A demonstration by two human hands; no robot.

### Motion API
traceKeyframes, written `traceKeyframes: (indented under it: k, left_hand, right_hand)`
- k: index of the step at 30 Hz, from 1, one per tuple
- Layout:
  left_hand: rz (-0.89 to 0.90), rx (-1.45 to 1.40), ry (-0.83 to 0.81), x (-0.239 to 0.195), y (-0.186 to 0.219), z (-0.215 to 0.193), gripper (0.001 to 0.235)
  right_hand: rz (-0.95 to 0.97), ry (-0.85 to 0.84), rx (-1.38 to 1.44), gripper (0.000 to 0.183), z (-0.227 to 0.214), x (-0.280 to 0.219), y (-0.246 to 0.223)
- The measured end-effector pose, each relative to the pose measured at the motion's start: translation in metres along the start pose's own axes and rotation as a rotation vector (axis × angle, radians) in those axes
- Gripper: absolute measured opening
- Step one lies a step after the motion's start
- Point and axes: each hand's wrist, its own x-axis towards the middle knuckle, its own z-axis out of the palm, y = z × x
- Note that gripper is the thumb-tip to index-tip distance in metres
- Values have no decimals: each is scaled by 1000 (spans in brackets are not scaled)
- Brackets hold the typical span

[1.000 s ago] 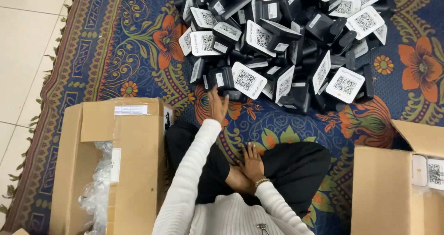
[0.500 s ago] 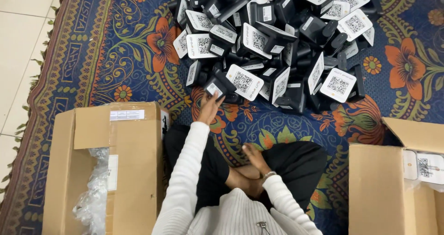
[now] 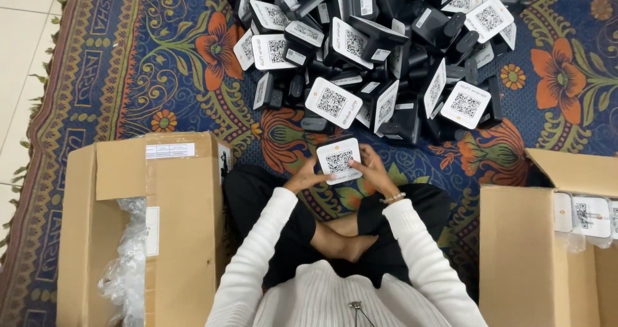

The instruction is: The person packs QR-coded devices into plastic bags and places them into cardboard boxes while sitting on the floor.

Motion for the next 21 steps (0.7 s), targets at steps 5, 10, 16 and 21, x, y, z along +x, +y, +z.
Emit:
traceKeyframes:
  k: [5, 10, 16, 21]
  left_hand:
    - [113, -55, 355, 27, -49, 24, 58]
    - [38, 315, 428, 44, -74, 31, 44]
    - [-175, 637, 368, 42, -134, 23, 31]
    - [-90, 569, 558, 31, -177, 27, 27]
  right_hand:
    - [-120, 2, -289, 44, -10, -8, 43]
    - [-100, 257, -596, 40, -24, -6, 73]
    - [62, 287, -864, 54, -9, -3, 42]
    - [200, 311, -997, 58, -13, -15, 60]
